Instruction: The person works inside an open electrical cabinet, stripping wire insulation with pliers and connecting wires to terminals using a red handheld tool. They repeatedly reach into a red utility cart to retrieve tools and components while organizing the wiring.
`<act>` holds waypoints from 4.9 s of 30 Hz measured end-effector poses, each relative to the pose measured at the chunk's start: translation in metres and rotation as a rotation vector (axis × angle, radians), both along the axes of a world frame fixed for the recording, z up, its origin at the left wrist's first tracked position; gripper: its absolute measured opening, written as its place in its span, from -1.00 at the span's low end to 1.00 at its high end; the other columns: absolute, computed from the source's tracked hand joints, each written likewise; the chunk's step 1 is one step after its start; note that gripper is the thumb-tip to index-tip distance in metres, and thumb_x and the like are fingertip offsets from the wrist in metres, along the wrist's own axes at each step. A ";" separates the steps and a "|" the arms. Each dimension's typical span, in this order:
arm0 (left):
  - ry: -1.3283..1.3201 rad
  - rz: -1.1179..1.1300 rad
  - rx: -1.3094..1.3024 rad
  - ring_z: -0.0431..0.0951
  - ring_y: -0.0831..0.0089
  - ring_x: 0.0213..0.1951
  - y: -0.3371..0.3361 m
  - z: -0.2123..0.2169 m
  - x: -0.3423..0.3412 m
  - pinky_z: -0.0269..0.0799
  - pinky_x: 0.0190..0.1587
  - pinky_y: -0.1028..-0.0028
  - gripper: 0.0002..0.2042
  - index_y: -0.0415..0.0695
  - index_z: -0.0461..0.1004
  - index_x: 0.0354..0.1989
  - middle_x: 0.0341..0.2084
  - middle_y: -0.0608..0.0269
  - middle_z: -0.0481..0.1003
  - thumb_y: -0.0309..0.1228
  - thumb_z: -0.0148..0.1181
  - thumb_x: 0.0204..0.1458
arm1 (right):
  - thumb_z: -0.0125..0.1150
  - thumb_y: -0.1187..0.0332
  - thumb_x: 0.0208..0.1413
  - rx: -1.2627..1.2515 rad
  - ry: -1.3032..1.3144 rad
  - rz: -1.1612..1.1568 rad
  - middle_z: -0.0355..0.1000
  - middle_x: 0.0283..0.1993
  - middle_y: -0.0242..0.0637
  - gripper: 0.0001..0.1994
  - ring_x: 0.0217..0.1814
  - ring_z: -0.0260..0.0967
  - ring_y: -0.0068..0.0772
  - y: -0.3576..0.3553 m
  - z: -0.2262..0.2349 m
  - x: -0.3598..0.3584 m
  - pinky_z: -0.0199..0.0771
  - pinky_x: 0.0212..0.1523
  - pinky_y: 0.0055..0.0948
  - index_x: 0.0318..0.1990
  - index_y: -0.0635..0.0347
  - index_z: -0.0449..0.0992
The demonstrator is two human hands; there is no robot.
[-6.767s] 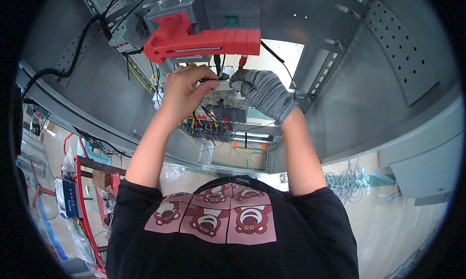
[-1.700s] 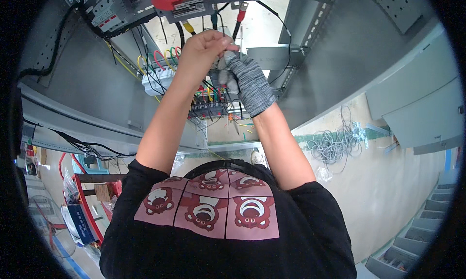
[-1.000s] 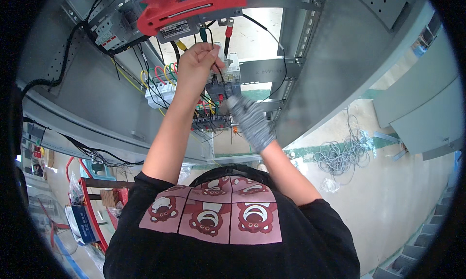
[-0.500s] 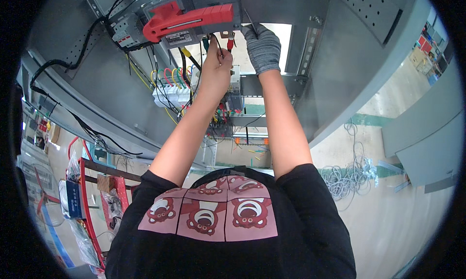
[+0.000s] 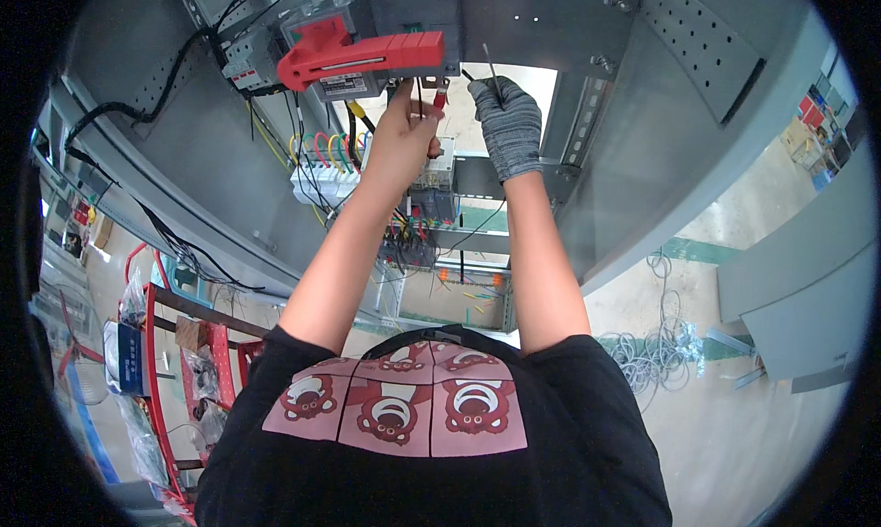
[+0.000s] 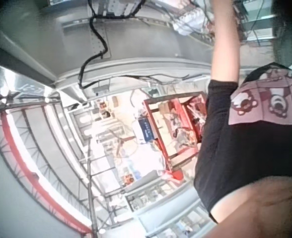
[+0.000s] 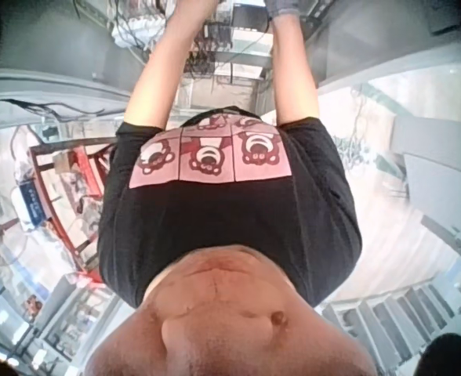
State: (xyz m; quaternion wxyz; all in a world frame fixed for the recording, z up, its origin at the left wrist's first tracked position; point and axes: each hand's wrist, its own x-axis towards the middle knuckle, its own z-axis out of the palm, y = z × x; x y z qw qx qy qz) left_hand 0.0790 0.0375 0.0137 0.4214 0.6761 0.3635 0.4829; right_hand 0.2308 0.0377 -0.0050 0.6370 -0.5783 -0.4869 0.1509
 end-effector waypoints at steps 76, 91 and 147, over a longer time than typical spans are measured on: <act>0.446 0.466 0.587 0.51 0.21 -0.48 0.010 0.004 -0.089 0.36 -0.44 0.34 -0.85 -0.14 0.49 -0.26 -0.65 0.18 0.42 -0.36 0.04 0.17 | 0.13 0.23 0.13 0.047 -1.082 0.269 0.54 -0.31 -0.24 -0.77 -0.30 0.49 -0.19 0.001 0.045 -0.042 0.48 -0.19 -0.27 -0.08 -0.06 0.56; 0.833 0.201 0.617 0.54 -0.01 -0.41 -0.021 0.000 -0.048 0.40 -0.36 0.13 -0.85 -0.17 0.45 -0.34 -0.59 -0.02 0.49 -0.37 0.02 0.11 | 0.08 0.31 0.13 0.047 -1.049 0.274 0.54 -0.22 -0.21 -0.74 -0.24 0.48 -0.15 -0.004 0.040 -0.039 0.47 -0.13 -0.28 -0.03 -0.06 0.57; 0.247 0.100 0.379 0.32 0.43 -0.54 0.034 -0.023 -0.087 0.28 -0.42 0.43 -0.81 -0.20 0.45 -0.25 -0.60 0.22 0.36 -0.36 -0.06 0.23 | 0.12 0.21 0.11 0.144 -0.821 0.377 0.53 -0.26 -0.15 -0.76 -0.24 0.48 -0.09 0.004 0.045 -0.037 0.48 -0.17 -0.22 -0.11 -0.02 0.57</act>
